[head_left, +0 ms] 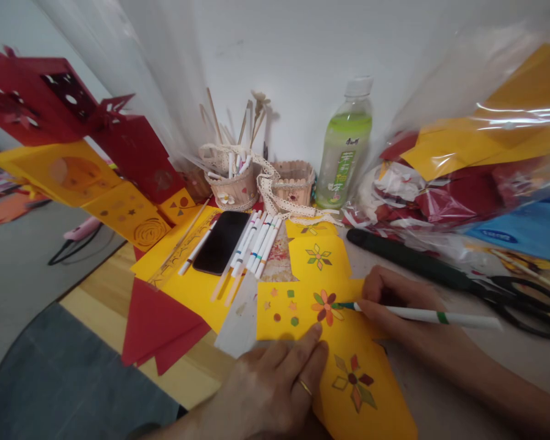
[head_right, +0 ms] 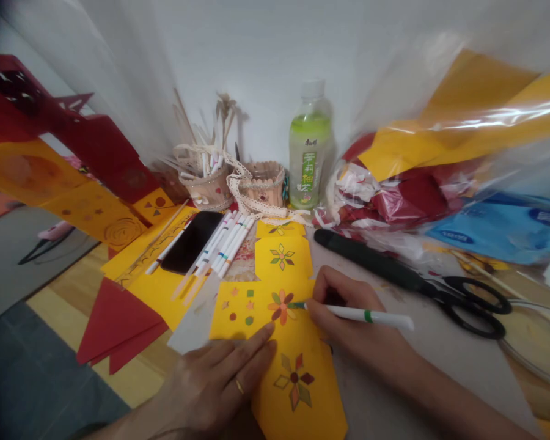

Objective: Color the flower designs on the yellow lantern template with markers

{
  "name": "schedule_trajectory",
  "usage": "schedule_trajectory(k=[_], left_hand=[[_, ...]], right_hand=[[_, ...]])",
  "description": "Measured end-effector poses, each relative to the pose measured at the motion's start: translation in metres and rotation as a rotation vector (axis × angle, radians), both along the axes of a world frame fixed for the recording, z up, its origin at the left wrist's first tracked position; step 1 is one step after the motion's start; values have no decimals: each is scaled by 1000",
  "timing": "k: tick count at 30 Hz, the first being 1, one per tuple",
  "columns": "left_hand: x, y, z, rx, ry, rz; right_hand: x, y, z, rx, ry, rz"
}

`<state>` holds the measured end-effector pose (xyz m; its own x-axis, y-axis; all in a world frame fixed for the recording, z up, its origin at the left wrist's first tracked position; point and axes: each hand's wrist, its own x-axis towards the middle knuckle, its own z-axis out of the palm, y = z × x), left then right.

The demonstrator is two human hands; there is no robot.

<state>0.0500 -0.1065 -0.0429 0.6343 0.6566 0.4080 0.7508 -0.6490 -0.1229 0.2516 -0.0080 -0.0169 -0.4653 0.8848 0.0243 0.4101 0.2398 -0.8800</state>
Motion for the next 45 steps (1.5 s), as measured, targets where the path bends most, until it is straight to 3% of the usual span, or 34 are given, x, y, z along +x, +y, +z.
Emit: schedule_trajectory(k=[12,45], left_hand=[[0,0,0,1,-6,3],[2,1,1,47,-48,13]], right_hand=[[-3,1,4,-56,1,-18],[1,2,0,34,-25,-14]])
